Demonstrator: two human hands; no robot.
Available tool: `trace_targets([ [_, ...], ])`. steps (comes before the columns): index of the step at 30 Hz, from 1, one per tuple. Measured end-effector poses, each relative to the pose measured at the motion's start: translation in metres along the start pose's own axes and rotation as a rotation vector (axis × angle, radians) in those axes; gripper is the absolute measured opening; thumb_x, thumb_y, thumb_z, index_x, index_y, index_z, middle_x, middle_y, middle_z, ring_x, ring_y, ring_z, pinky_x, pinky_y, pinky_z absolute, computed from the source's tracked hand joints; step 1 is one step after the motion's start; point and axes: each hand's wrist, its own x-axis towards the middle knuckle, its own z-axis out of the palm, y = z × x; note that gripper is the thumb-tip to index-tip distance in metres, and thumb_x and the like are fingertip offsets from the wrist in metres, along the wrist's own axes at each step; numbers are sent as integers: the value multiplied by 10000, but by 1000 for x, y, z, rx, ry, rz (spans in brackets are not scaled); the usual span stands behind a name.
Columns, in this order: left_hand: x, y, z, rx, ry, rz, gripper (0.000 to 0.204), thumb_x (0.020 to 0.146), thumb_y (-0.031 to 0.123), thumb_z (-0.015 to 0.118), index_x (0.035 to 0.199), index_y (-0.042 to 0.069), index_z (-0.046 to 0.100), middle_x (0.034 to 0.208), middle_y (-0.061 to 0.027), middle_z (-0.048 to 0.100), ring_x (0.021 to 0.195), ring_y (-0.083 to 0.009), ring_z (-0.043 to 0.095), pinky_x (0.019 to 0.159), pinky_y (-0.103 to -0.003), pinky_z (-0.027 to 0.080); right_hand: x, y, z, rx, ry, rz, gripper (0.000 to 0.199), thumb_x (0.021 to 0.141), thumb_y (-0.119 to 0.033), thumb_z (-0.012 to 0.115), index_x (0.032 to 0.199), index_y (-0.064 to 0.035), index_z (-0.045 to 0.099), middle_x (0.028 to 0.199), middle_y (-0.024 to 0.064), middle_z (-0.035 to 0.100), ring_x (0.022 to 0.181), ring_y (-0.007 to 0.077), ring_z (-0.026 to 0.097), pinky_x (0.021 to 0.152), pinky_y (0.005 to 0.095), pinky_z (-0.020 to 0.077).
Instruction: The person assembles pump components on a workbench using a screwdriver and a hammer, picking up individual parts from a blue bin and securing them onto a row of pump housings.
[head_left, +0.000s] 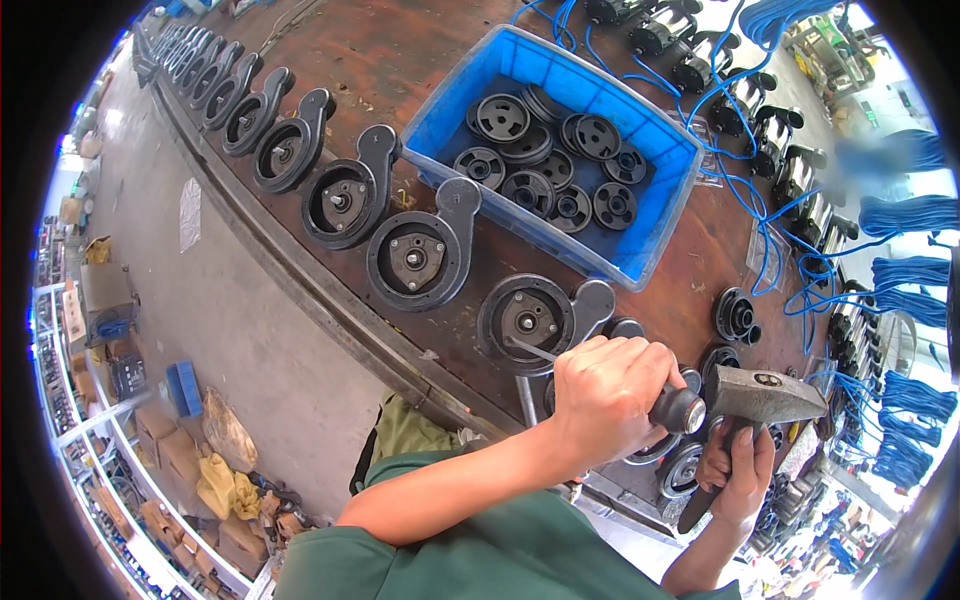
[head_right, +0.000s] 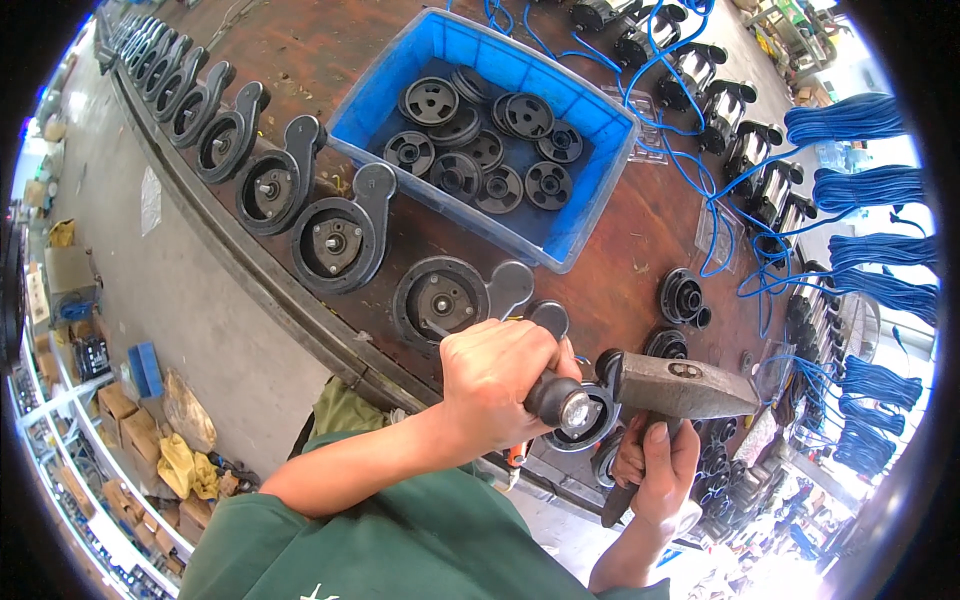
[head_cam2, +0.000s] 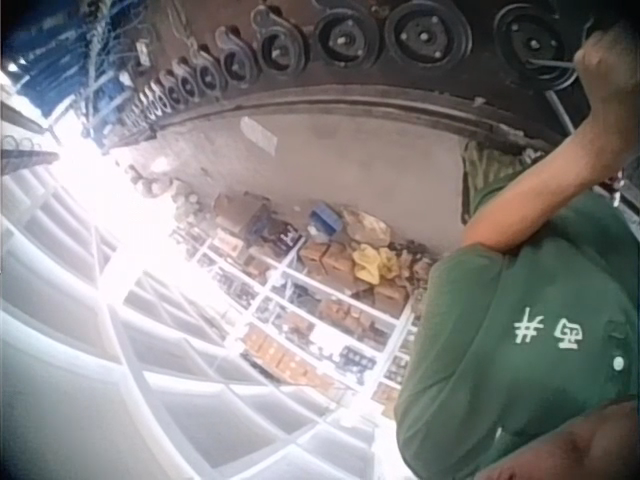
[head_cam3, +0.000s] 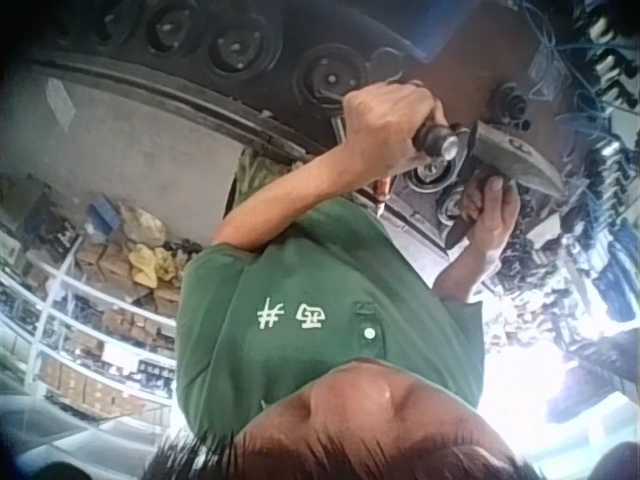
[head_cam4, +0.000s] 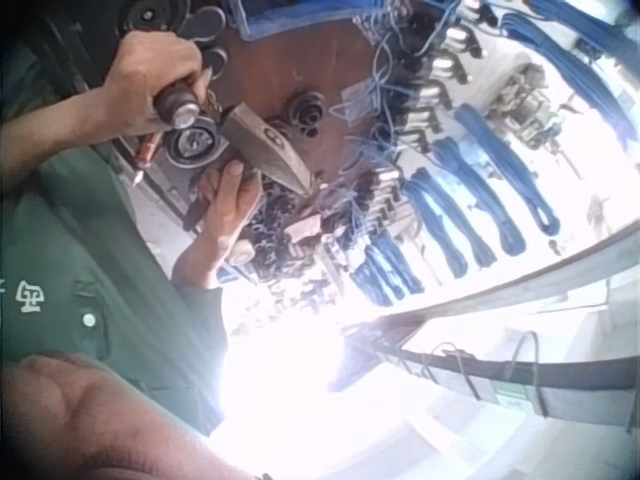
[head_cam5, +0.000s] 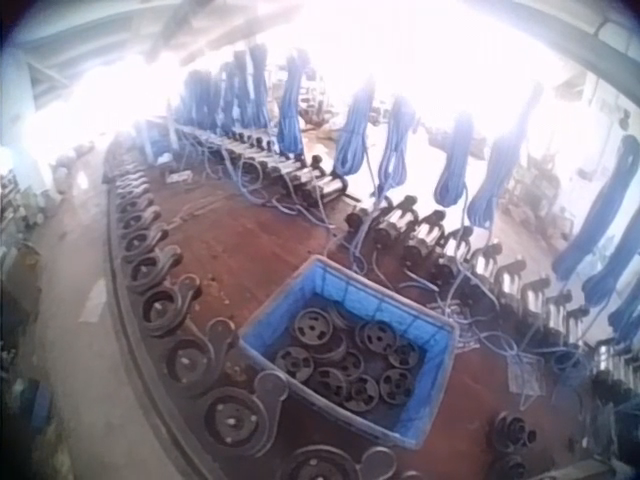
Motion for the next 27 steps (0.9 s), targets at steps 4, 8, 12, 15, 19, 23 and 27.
trace_targets([
  [4,7,-2,-6,13,68,-17,273,743,34,814,692,82,550,604,-78,553,501,-251,559,499,-355,422,0,-6,4,-33,-6,-12,328,1086,-317,565,1067,5,510,660,27,479,480,60,368,438,230,306],
  [8,12,0,-14,-24,139,-79,312,741,-5,825,665,76,534,605,-82,534,496,-265,546,473,-377,403,3,-18,9,-57,-42,-60,350,1083,-315,569,1083,29,507,668,33,479,494,64,377,448,229,307],
  [12,6,1,-11,-28,168,-40,311,729,-1,816,651,76,526,603,-78,531,496,-269,547,478,-375,405,5,-38,18,-102,-125,-158,398,1070,-322,590,1122,63,501,686,51,491,514,67,390,460,221,307],
  [15,1,1,-9,-14,159,-41,298,719,-3,814,658,77,534,608,-79,538,499,-272,552,481,-373,408,3,-45,24,-135,-153,-179,410,1055,-315,619,1137,69,503,720,59,516,520,65,392,461,218,312],
  [19,4,-2,-10,-21,175,-59,278,704,-12,810,674,75,548,613,-84,547,509,-278,568,486,-372,422,-2,-49,35,-126,-180,-149,418,1016,-295,685,1130,74,525,782,64,538,533,63,405,466,215,311],
  [23,0,-8,-8,-40,124,-85,331,522,26,800,771,101,595,673,-69,611,596,-285,631,545,-392,468,-1,-55,39,-171,-221,-94,414,1013,-289,695,1148,64,528,786,61,546,548,61,418,476,217,316],
  [27,0,-8,-6,16,132,-109,318,541,24,794,758,110,578,674,-63,617,598,-281,636,545,-393,467,8,-76,20,-411,-267,-134,266,1067,-196,569,1142,53,514,749,68,555,515,62,426,440,220,329],
])
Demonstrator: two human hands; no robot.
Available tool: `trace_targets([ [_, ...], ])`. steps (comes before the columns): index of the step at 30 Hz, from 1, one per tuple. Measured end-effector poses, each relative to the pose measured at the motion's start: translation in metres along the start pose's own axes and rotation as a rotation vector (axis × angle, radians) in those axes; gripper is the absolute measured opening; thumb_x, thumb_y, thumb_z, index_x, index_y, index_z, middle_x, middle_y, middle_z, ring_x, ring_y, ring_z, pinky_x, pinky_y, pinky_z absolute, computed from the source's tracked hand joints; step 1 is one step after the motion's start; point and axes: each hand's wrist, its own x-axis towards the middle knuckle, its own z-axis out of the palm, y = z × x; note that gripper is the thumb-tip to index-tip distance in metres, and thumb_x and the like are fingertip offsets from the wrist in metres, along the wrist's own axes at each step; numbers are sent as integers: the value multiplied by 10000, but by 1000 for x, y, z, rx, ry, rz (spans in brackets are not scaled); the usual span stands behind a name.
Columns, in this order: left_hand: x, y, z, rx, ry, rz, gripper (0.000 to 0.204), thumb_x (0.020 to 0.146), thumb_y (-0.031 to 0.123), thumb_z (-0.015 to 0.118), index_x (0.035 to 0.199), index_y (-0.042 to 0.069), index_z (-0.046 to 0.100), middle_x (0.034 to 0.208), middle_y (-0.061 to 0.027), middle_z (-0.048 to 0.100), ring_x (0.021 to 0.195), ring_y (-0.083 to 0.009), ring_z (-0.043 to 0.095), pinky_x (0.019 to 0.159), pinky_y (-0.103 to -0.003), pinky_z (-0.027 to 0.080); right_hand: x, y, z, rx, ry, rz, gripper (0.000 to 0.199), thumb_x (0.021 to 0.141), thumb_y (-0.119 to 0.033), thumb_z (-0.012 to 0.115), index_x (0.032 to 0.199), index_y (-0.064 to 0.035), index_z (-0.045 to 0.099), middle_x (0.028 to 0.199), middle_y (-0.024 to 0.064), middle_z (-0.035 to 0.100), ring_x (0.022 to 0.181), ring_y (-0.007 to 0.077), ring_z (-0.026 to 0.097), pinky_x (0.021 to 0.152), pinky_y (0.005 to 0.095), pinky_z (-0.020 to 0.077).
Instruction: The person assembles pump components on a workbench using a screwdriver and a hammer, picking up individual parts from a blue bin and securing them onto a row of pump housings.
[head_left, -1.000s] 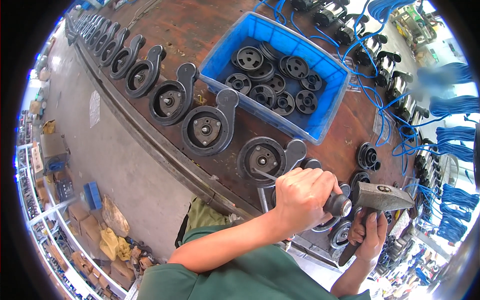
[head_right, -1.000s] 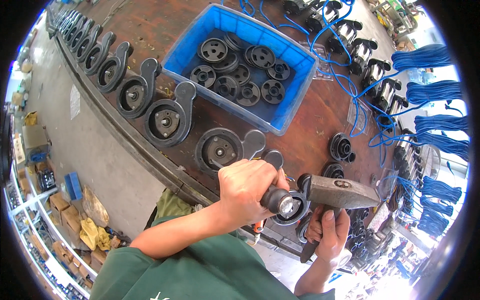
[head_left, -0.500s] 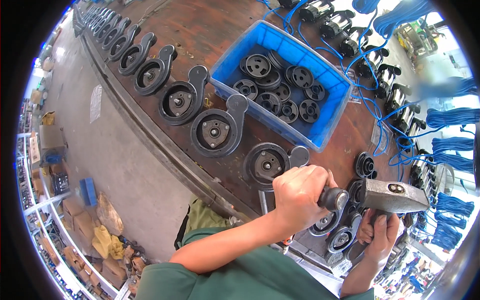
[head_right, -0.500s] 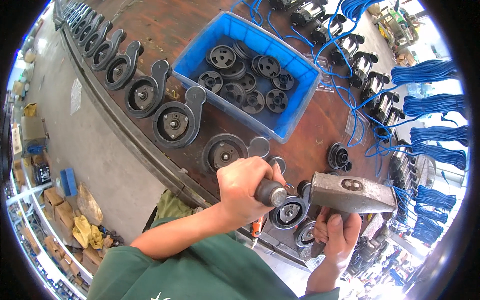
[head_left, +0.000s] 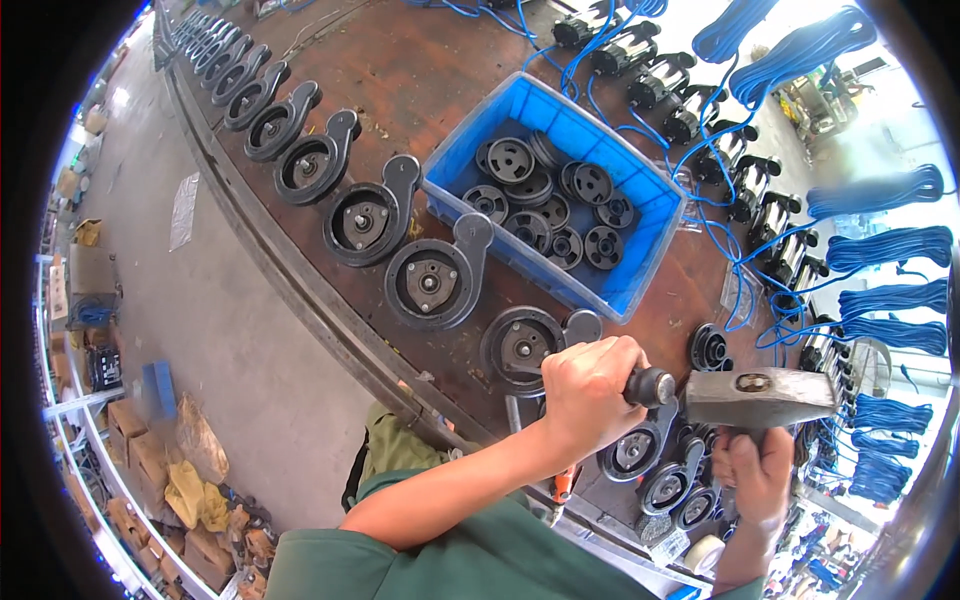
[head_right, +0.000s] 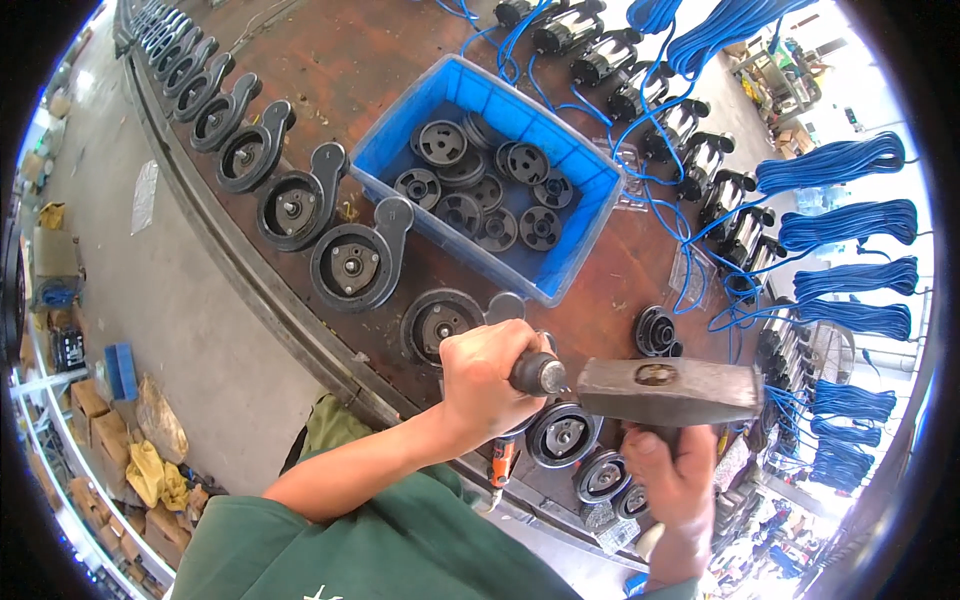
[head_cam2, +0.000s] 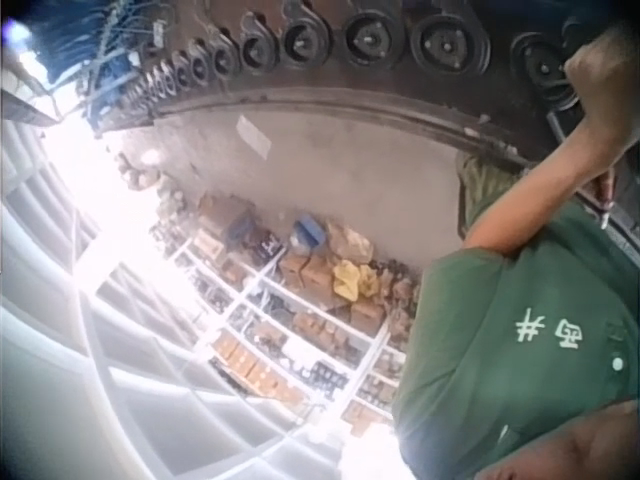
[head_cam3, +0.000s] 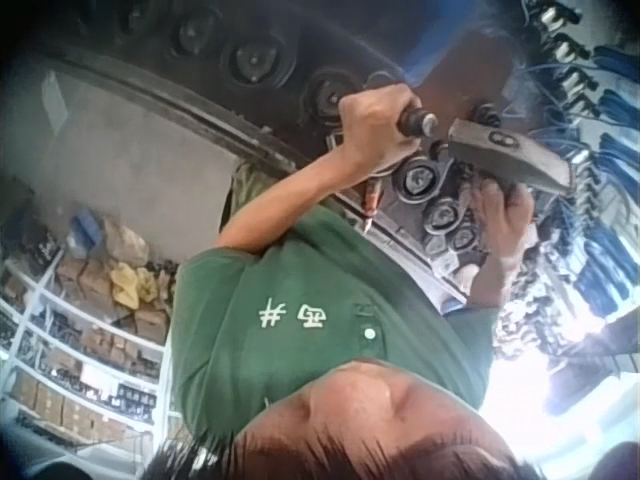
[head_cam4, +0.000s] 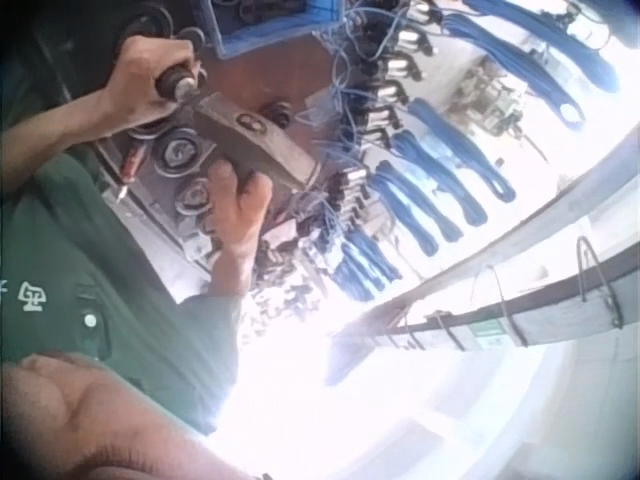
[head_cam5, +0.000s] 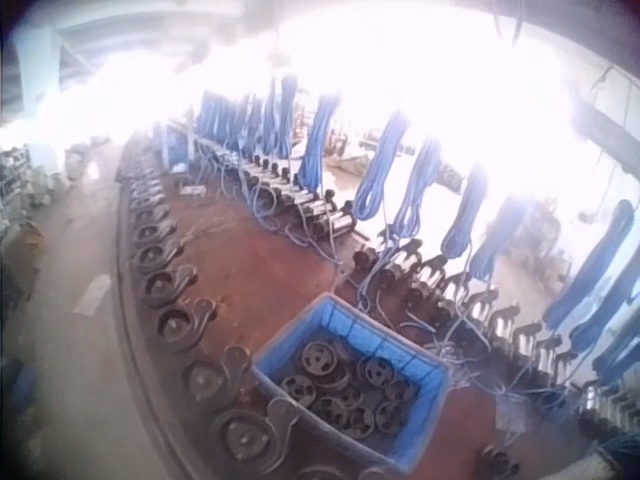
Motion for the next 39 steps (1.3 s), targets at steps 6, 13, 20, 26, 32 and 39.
trace_targets([
  [6,4,2,7,-21,-19,-5,292,585,40,793,750,112,562,658,-52,604,588,-279,629,544,-395,465,-21,-62,-136,284,74,-377,399,1036,-442,603,1047,-47,546,632,43,589,448,168,531,429,305,480],
  [13,1,-10,9,228,-12,-88,295,589,23,800,785,110,597,685,-70,635,602,-293,638,554,-397,479,37,2,-34,-361,23,-237,209,1100,-209,522,1185,-19,543,792,-3,580,490,43,453,414,194,329],
  [20,-3,-10,2,241,-15,-177,254,667,38,810,799,79,598,658,-89,631,585,-306,641,543,-397,479,12,-2,-11,118,327,-29,226,1067,-211,591,1099,7,539,683,3,509,519,39,397,450,206,309],
  [26,-4,-5,-7,146,19,-162,236,759,77,819,802,55,587,637,-115,609,572,-317,630,537,-384,472,-4,40,41,246,135,174,220,1042,-187,639,1118,1,553,736,-24,517,558,42,433,490,215,354],
  [32,-5,2,-9,42,-37,-106,251,773,80,819,819,50,574,643,-125,594,575,-324,616,541,-390,465,-6,64,61,210,246,190,141,1020,-126,634,1098,-22,579,727,-51,506,535,28,422,470,219,340],
  [39,29,-7,-13,-139,-310,-105,255,796,32,788,894,30,553,720,-128,610,644,-276,635,606,-407,492,18,54,82,69,361,-1,281,944,-194,752,1106,10,646,807,-44,581,727,53,502,651,248,444],
])
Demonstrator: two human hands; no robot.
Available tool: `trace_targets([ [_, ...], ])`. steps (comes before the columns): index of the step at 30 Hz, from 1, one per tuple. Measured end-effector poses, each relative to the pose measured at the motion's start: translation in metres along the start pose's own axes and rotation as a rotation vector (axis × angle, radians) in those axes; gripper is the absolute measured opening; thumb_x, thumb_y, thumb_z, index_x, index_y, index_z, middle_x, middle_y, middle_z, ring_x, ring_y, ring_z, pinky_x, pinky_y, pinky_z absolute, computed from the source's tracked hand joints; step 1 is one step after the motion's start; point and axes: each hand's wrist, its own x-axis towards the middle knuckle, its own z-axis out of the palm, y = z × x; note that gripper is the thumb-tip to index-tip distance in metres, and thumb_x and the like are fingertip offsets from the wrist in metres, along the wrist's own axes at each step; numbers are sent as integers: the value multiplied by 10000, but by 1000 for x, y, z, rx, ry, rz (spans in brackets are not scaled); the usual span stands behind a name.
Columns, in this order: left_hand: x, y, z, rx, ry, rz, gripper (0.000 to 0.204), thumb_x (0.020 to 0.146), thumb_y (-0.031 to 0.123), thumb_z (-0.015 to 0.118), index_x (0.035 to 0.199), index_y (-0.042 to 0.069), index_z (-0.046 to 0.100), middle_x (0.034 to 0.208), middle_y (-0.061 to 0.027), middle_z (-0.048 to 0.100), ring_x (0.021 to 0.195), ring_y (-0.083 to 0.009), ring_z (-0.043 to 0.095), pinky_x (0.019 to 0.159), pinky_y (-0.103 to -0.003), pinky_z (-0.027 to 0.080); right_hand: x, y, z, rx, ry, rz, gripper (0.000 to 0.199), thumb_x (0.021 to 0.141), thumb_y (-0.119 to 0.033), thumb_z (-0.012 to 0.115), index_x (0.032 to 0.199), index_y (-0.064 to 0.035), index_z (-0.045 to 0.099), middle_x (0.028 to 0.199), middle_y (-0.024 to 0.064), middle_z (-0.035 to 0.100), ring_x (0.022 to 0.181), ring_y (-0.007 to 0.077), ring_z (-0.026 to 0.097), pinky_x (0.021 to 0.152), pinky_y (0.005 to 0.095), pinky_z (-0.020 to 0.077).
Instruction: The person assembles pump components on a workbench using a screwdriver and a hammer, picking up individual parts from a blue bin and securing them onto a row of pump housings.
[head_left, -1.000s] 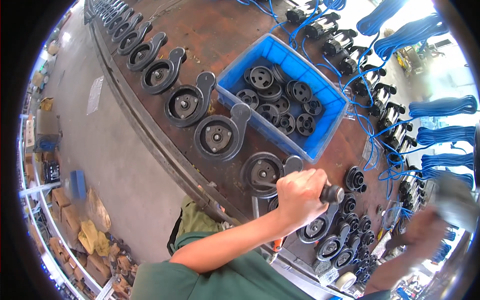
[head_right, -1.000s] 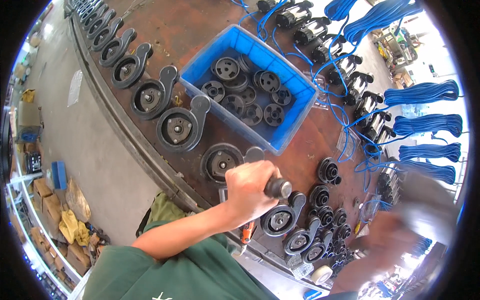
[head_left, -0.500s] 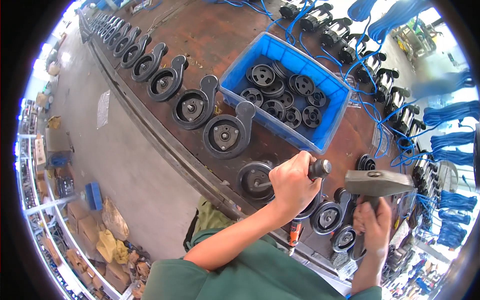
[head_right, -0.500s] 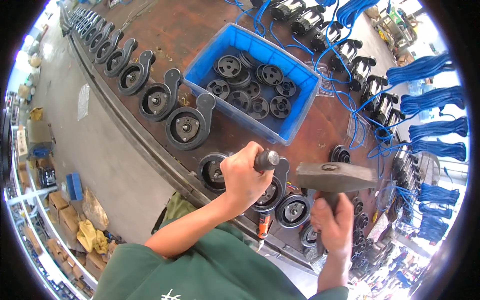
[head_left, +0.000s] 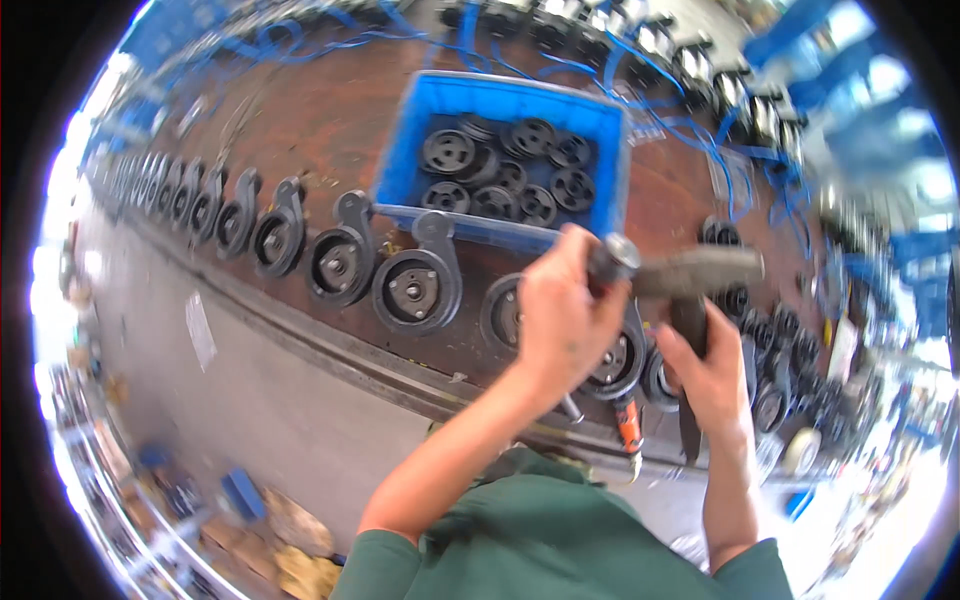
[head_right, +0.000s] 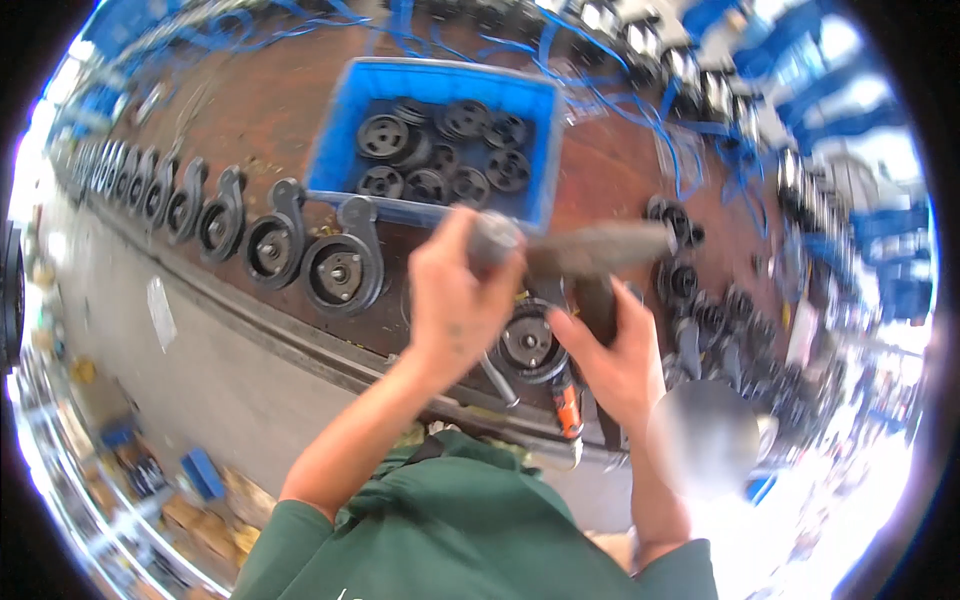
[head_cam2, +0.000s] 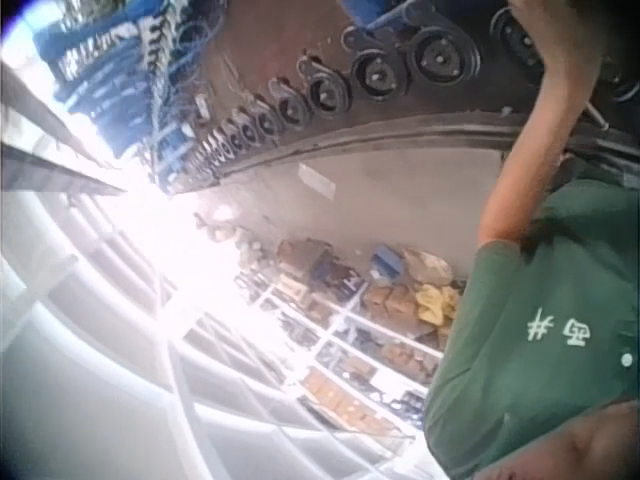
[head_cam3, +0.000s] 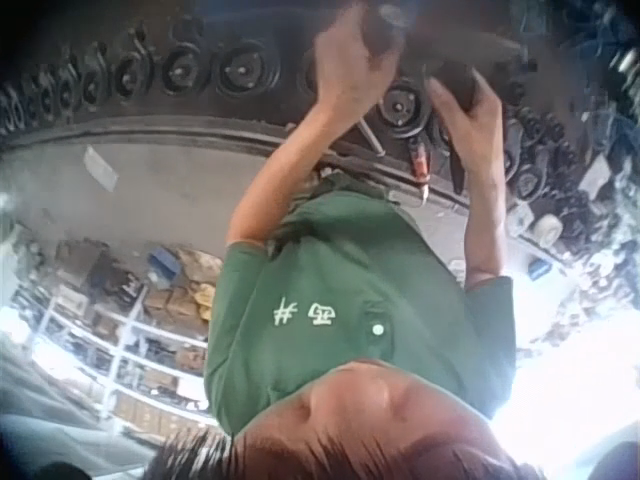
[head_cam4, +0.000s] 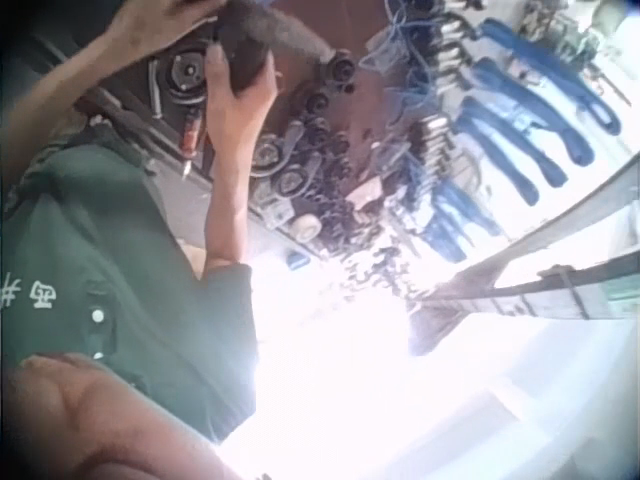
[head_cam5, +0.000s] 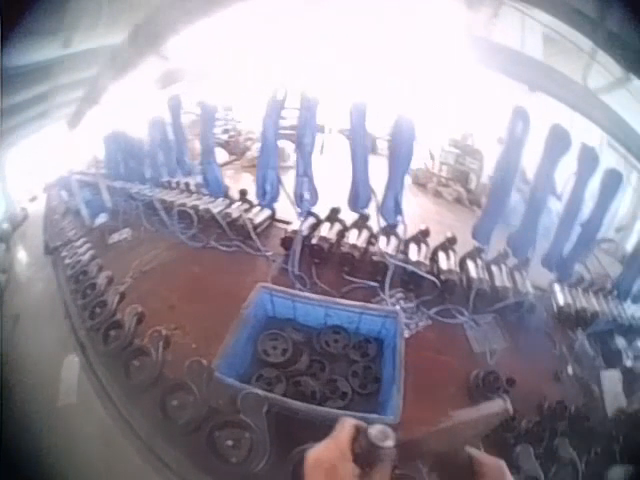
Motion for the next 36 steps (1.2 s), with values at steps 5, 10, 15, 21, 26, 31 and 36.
trace_targets([
  [5,40,-8,-40,-334,-301,-272,282,928,82,779,763,65,551,640,39,573,529,-60,541,472,-245,402,-3,-25,10,136,102,92,223,1004,-184,686,1112,9,653,815,-1,617,761,69,506,685,265,453],
  [10,29,-19,-71,-577,-249,-287,282,948,-33,702,789,64,489,628,28,480,485,-55,477,434,-244,371,-68,15,39,-219,131,-113,259,919,-104,725,1139,0,637,885,151,728,777,290,707,699,362,534],
  [15,24,-24,-65,-582,-296,-214,243,1006,1,577,842,95,425,559,22,372,422,-73,343,449,-261,344,-130,117,124,-437,-3,84,321,893,-161,726,1167,-16,643,999,185,723,827,376,718,702,465,568],
  [21,30,-33,-72,-654,-280,-205,259,985,-14,648,846,82,452,587,23,419,432,-59,377,431,-247,346,-112,204,221,-626,75,65,398,861,-104,673,1251,-42,622,938,124,632,867,326,667,764,433,547],
  [26,29,-31,-74,-591,-296,-205,271,1011,29,608,828,101,421,551,20,383,417,-74,365,450,-257,336,-101,236,245,-687,117,-19,420,805,-90,736,1217,-55,662,1034,134,627,968,336,623,867,451,524],
  [31,25,-30,-75,-655,-275,-209,262,986,-9,640,828,85,453,577,18,427,430,-68,395,442,-258,353,-80,179,211,-596,274,-124,302,820,-101,746,1112,-60,681,1058,115,631,977,344,619,832,442,522],
  [36,21,-35,-79,-730,-244,-215,244,942,-34,707,834,58,508,640,18,496,466,-66,485,431,-260,389,-62,105,161,-397,340,-151,161,900,-67,714,1053,-28,683,946,125,659,824,327,674,733,421,555],
])
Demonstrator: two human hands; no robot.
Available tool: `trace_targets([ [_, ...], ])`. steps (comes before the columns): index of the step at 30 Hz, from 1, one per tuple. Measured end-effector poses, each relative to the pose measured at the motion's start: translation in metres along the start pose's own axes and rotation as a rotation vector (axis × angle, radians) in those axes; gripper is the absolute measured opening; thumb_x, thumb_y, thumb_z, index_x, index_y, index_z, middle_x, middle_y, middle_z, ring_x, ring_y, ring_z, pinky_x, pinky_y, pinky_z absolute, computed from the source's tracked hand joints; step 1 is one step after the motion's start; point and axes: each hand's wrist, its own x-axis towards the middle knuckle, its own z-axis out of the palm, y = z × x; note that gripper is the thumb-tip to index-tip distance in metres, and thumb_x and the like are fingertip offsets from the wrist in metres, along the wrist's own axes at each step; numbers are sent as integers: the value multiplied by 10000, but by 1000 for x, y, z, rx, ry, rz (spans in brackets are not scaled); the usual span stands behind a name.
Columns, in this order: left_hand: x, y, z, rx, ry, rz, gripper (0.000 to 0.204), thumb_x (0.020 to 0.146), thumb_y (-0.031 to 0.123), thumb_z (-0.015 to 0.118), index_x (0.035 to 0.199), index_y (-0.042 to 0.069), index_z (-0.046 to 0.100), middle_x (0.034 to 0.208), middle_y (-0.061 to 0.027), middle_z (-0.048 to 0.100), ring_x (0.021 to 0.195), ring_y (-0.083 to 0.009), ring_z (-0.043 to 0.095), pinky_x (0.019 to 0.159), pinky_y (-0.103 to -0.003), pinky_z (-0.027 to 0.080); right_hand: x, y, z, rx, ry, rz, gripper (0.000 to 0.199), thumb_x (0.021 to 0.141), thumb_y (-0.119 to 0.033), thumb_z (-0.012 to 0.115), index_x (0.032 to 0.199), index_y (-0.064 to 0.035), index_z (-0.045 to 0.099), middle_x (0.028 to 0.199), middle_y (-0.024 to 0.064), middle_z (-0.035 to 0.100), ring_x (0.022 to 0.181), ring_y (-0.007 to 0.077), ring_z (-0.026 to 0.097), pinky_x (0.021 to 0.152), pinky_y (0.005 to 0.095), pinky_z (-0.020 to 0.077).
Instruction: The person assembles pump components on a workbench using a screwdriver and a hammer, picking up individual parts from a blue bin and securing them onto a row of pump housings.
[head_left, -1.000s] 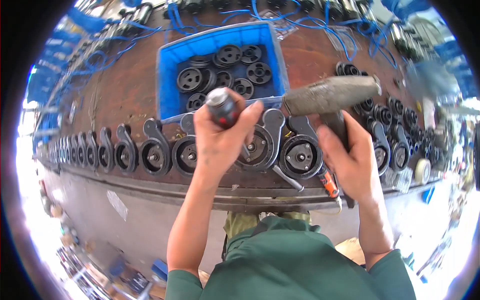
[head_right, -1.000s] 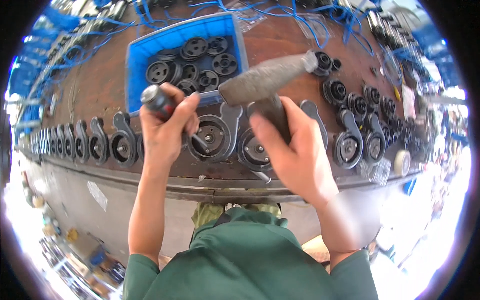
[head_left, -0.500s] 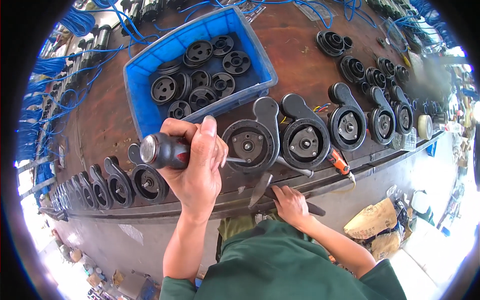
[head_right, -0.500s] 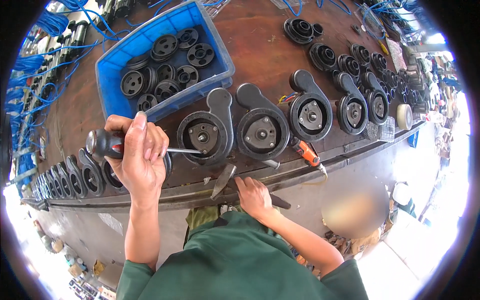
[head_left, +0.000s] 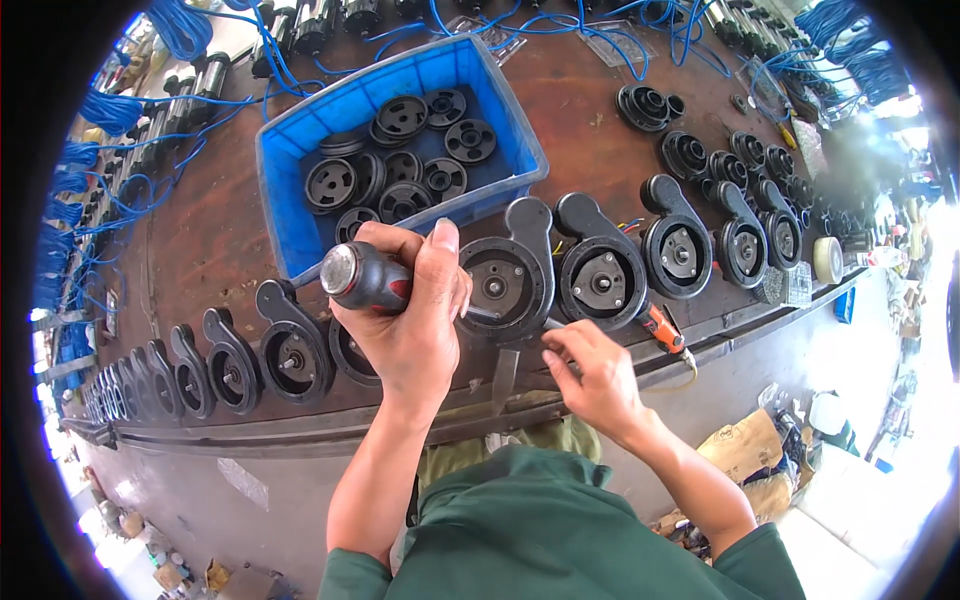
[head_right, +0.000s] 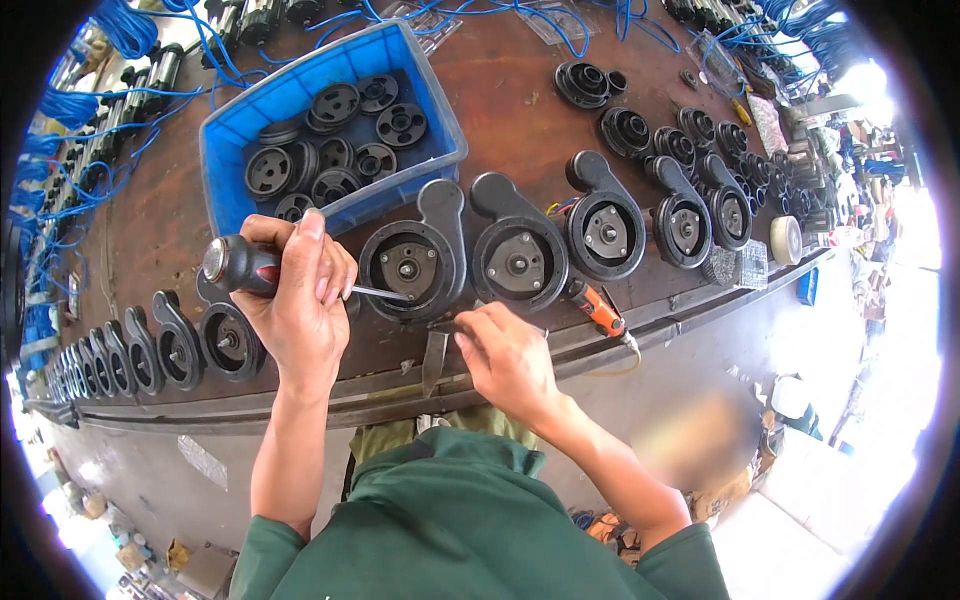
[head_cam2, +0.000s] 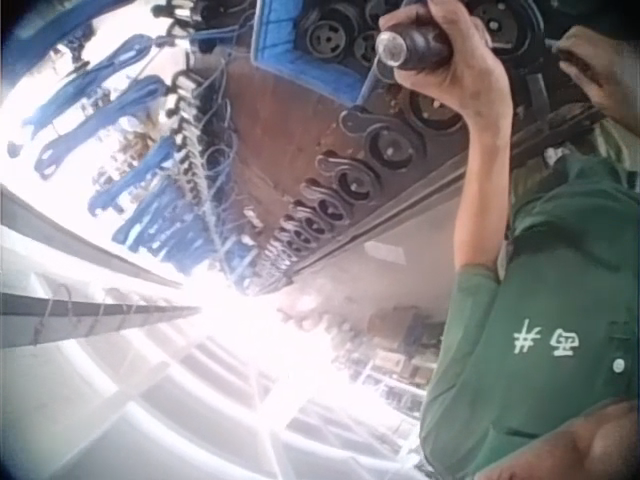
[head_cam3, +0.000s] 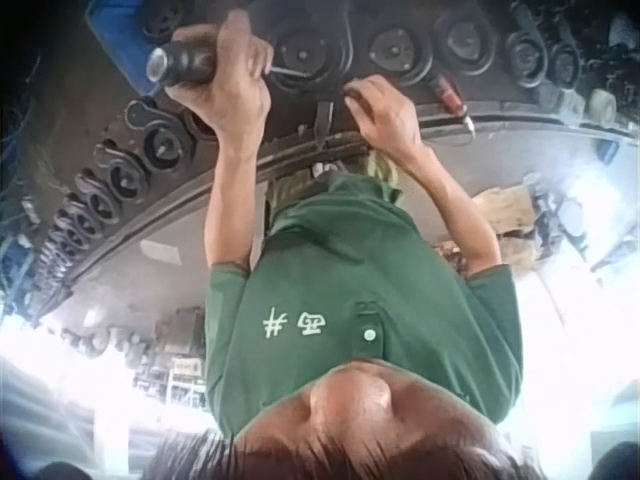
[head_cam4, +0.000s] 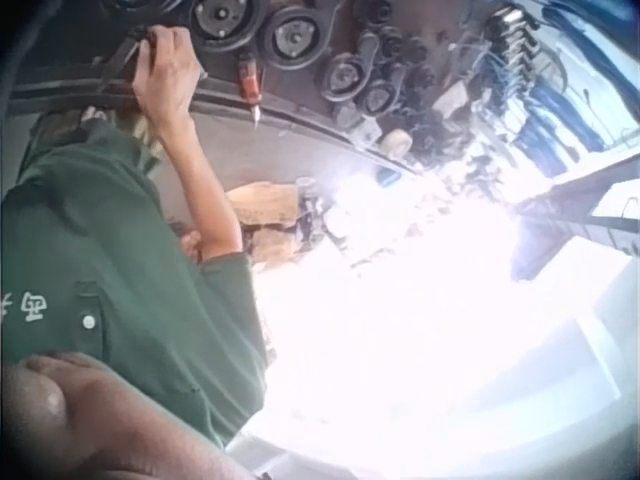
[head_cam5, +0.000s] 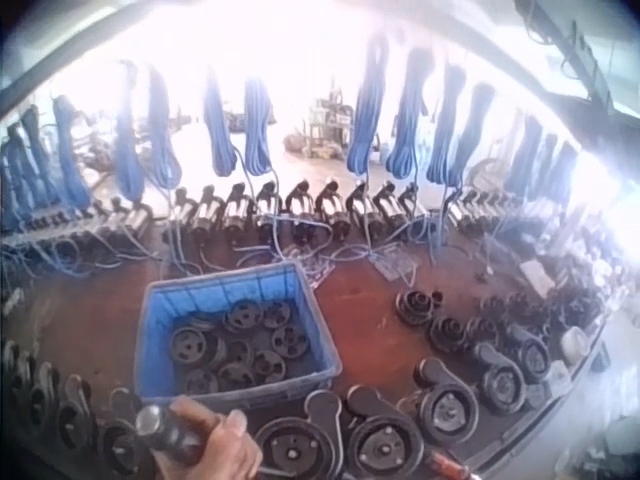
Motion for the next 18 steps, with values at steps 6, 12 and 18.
trace_targets([
  [6,-4,0,-4,-8,24,26,235,940,-31,711,827,50,522,648,16,504,470,-67,490,430,-252,393,24,-43,-49,82,50,39,107,923,-39,725,1026,-20,705,886,90,674,701,217,671,631,321,533],
  [12,-5,-1,0,1,59,54,245,938,-19,726,817,46,523,659,18,518,496,-60,508,437,-239,402,21,-53,-61,90,-16,97,97,933,-44,720,1026,-15,712,877,78,680,705,179,650,620,292,501],
  [18,1,-11,8,237,132,91,236,914,79,783,793,36,585,695,38,575,626,-36,510,548,-232,414,32,-91,-93,198,-45,134,128,956,-62,712,1069,-2,709,835,43,684,671,98,593,614,259,482],
])
